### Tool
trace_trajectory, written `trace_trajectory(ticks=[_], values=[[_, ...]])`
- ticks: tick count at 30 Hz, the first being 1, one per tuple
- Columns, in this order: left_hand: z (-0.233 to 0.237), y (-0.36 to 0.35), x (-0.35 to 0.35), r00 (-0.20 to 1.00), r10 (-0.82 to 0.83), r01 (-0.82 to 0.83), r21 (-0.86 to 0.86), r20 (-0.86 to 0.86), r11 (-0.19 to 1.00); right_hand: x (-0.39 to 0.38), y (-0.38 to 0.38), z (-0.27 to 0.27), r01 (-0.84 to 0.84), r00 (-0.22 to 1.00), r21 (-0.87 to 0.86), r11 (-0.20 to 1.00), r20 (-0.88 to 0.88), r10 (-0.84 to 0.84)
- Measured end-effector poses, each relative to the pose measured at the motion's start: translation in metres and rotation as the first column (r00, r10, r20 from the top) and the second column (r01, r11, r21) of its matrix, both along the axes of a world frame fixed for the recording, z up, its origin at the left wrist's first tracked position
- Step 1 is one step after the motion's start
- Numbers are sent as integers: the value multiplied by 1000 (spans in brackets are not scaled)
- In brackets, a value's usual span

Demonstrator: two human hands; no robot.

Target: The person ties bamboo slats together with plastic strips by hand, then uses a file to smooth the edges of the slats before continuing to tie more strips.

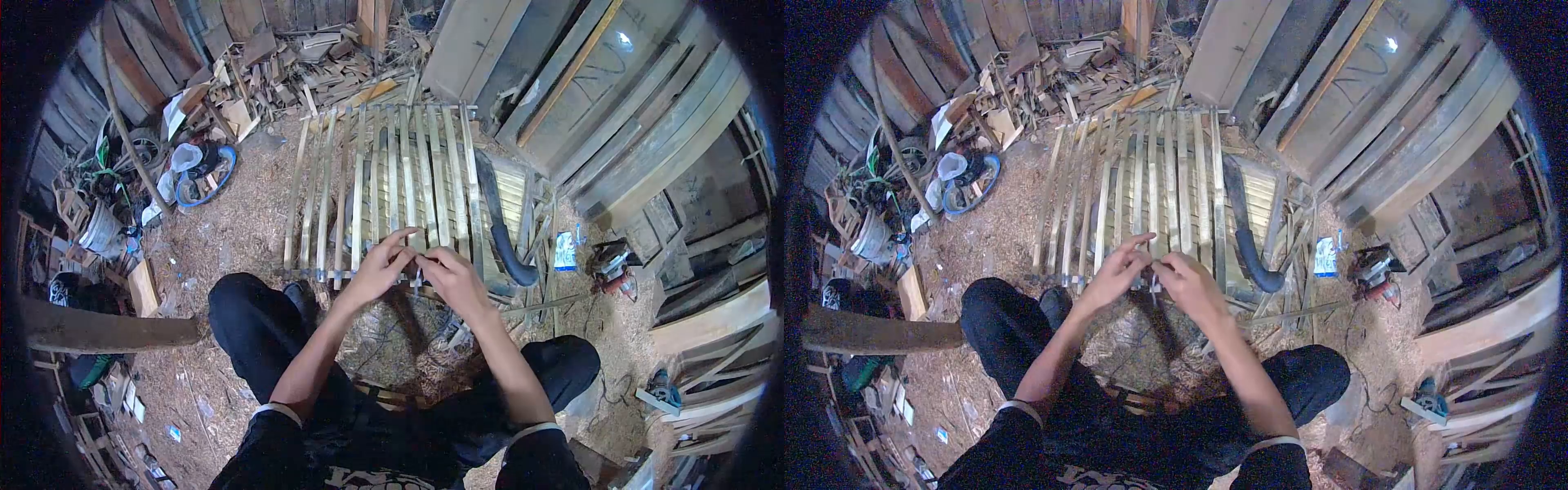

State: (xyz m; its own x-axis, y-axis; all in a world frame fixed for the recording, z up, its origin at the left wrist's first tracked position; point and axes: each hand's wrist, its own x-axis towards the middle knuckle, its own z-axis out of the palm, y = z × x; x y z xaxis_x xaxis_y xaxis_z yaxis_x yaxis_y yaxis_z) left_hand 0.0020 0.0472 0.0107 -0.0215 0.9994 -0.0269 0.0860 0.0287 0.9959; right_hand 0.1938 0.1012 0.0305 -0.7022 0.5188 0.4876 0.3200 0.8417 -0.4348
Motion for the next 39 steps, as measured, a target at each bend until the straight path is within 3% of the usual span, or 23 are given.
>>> trace_trajectory(ticks=[3,6,10,15,24,25,27,31,33,39], values=[[-5,4,0,994,-30,24,61,104,998,-2,2,6,10,1000,100,995,-8,-9],[-6,2,0,976,80,-81,-4,204,997,-1,4,8,-10,1000,105,994,16,8],[-12,3,0,958,100,-103,-3,270,995,0,4,3,-8,1000,77,997,30,5],[-12,-3,2,779,213,-209,-75,589,975,5,7,13,-19,1000,-63,998,-1,18],[-2,-11,-4,695,260,-277,-83,671,957,22,3,6,78,991,-150,986,122,-60],[-5,-12,-6,695,259,-274,-86,671,958,25,3,3,81,990,-152,985,123,-62],[-9,-14,-12,901,231,-256,20,367,967,29,3,-1,140,974,-133,981,195,-113],[2,-26,-12,967,182,-187,9,176,982,39,3,-8,183,960,-207,961,249,-129],[-3,-29,-17,968,174,-178,4,183,984,38,0,-10,223,952,-137,965,244,-185],[-13,-28,-18,961,218,-221,2,168,975,36,-2,-14,294,942,-146,945,215,-260]])
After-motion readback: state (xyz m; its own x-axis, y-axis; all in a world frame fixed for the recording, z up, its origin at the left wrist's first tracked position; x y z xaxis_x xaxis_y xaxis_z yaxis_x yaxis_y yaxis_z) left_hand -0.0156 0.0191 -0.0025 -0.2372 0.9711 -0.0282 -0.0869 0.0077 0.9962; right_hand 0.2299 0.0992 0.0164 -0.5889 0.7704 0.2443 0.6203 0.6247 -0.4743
